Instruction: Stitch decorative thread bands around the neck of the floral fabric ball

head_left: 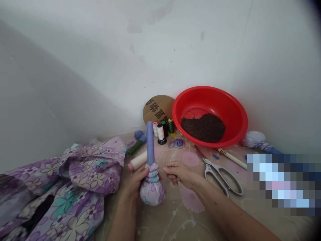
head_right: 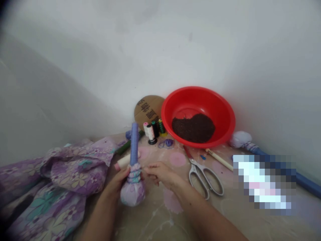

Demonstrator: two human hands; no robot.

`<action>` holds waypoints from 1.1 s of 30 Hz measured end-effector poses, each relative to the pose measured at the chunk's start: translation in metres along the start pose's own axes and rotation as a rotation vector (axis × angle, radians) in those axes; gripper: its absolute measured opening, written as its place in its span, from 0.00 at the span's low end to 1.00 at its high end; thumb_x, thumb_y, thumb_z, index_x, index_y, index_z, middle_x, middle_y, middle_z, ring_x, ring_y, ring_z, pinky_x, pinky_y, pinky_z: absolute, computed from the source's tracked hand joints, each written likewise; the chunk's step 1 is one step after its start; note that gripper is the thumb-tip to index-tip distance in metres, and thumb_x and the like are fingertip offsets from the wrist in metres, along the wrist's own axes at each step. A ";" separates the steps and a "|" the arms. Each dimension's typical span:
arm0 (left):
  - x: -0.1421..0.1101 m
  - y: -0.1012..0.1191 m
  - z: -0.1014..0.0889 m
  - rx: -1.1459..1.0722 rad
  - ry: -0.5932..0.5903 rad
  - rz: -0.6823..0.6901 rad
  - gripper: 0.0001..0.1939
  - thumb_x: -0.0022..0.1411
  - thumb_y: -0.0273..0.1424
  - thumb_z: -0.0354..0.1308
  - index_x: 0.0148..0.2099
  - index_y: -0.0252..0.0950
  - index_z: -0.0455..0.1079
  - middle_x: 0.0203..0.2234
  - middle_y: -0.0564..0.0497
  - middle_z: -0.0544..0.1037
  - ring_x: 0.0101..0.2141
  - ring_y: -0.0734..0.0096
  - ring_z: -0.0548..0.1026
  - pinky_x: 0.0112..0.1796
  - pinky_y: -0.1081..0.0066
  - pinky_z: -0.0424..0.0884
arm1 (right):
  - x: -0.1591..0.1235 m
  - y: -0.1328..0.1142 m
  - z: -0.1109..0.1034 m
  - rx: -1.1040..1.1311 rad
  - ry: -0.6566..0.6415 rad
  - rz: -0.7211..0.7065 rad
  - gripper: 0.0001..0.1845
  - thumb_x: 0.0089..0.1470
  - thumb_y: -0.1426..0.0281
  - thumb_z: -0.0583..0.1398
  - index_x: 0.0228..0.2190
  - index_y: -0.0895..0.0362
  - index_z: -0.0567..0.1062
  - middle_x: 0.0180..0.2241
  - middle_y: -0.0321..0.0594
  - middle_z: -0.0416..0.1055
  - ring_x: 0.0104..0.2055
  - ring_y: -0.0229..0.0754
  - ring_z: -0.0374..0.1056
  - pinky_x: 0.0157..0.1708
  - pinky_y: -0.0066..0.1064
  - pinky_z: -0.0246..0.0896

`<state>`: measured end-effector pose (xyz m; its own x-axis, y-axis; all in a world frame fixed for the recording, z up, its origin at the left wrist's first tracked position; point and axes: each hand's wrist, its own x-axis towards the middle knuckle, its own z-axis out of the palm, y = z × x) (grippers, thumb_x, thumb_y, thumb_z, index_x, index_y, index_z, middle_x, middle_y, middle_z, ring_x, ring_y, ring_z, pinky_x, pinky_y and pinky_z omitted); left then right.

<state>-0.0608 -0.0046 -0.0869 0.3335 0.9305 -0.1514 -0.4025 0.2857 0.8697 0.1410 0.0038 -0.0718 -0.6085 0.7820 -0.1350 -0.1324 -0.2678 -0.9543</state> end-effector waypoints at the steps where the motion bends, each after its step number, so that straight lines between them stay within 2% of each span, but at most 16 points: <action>1: 0.000 -0.001 -0.001 0.015 0.004 0.002 0.14 0.50 0.36 0.64 0.36 0.33 0.69 0.20 0.51 0.73 0.23 0.73 0.72 0.33 0.70 0.68 | -0.001 0.000 0.000 0.024 -0.009 -0.018 0.18 0.45 0.58 0.62 0.20 0.57 0.62 0.13 0.22 0.48 0.14 0.27 0.42 0.15 0.23 0.42; 5: -0.001 -0.004 -0.002 0.070 0.013 0.019 0.16 0.49 0.36 0.64 0.38 0.32 0.70 0.24 0.48 0.75 0.27 0.70 0.74 0.35 0.69 0.68 | -0.003 -0.003 0.001 0.064 0.004 -0.084 0.17 0.45 0.62 0.61 0.19 0.57 0.61 0.13 0.23 0.50 0.14 0.27 0.41 0.15 0.23 0.41; 8: -0.001 -0.004 0.002 0.068 0.037 0.026 0.17 0.49 0.36 0.65 0.40 0.33 0.70 0.24 0.48 0.75 0.27 0.71 0.74 0.36 0.70 0.68 | -0.004 -0.004 0.002 0.103 -0.038 -0.098 0.16 0.45 0.63 0.61 0.18 0.57 0.61 0.13 0.23 0.50 0.14 0.27 0.42 0.15 0.22 0.41; 12: -0.003 0.002 0.010 0.059 0.074 0.043 0.25 0.43 0.38 0.68 0.44 0.32 0.70 0.26 0.48 0.76 0.28 0.70 0.75 0.35 0.69 0.68 | -0.003 -0.002 0.001 0.109 -0.106 -0.029 0.18 0.47 0.58 0.61 0.19 0.58 0.64 0.12 0.22 0.48 0.13 0.26 0.40 0.13 0.21 0.40; 14: -0.004 0.005 0.013 0.089 0.109 0.047 0.28 0.40 0.39 0.70 0.44 0.31 0.70 0.25 0.48 0.76 0.27 0.69 0.74 0.32 0.70 0.68 | -0.002 0.000 0.002 0.056 -0.109 0.003 0.19 0.45 0.56 0.62 0.20 0.58 0.65 0.12 0.23 0.50 0.13 0.26 0.42 0.12 0.21 0.41; 18: -0.005 0.007 0.016 0.176 0.178 0.072 0.24 0.42 0.37 0.69 0.41 0.31 0.70 0.24 0.49 0.76 0.25 0.71 0.73 0.29 0.71 0.67 | 0.000 0.004 0.005 -0.116 -0.099 0.016 0.17 0.36 0.61 0.67 0.19 0.59 0.68 0.14 0.25 0.58 0.14 0.26 0.49 0.13 0.20 0.46; 21: -0.005 0.008 0.018 0.215 0.158 0.120 0.19 0.44 0.35 0.68 0.38 0.32 0.72 0.27 0.46 0.77 0.28 0.69 0.74 0.31 0.70 0.69 | 0.001 0.005 0.006 -0.166 -0.148 0.016 0.14 0.36 0.63 0.67 0.20 0.59 0.70 0.14 0.25 0.58 0.14 0.27 0.50 0.14 0.21 0.48; 24: -0.005 0.009 0.020 0.250 0.151 0.181 0.17 0.45 0.34 0.68 0.38 0.32 0.73 0.31 0.45 0.78 0.32 0.67 0.75 0.32 0.70 0.69 | 0.000 0.005 0.006 -0.188 -0.216 -0.027 0.13 0.40 0.62 0.64 0.22 0.59 0.71 0.15 0.26 0.59 0.15 0.27 0.52 0.15 0.21 0.48; 26: -0.004 0.010 0.020 0.241 0.177 0.200 0.17 0.44 0.33 0.68 0.38 0.33 0.72 0.31 0.47 0.77 0.31 0.68 0.74 0.31 0.71 0.69 | -0.001 0.003 0.007 -0.211 -0.240 -0.054 0.14 0.41 0.61 0.64 0.23 0.59 0.71 0.17 0.27 0.61 0.16 0.28 0.52 0.16 0.21 0.48; 29: -0.002 0.009 0.019 0.220 0.228 0.202 0.17 0.44 0.31 0.68 0.37 0.34 0.71 0.27 0.51 0.76 0.26 0.73 0.73 0.29 0.72 0.68 | -0.003 0.000 0.012 -0.260 -0.242 -0.116 0.14 0.43 0.59 0.62 0.23 0.58 0.71 0.19 0.28 0.60 0.19 0.29 0.52 0.18 0.21 0.49; 33: -0.002 0.009 0.019 0.240 0.243 0.198 0.16 0.43 0.32 0.68 0.36 0.33 0.70 0.24 0.52 0.75 0.24 0.75 0.71 0.27 0.74 0.66 | -0.005 -0.001 0.020 -0.359 -0.187 -0.278 0.13 0.48 0.60 0.60 0.23 0.58 0.73 0.20 0.31 0.62 0.22 0.31 0.55 0.23 0.23 0.51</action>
<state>-0.0485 -0.0083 -0.0699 0.0461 0.9976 -0.0516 -0.2181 0.0605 0.9741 0.1286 -0.0111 -0.0646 -0.7227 0.6732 0.1564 -0.0515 0.1732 -0.9835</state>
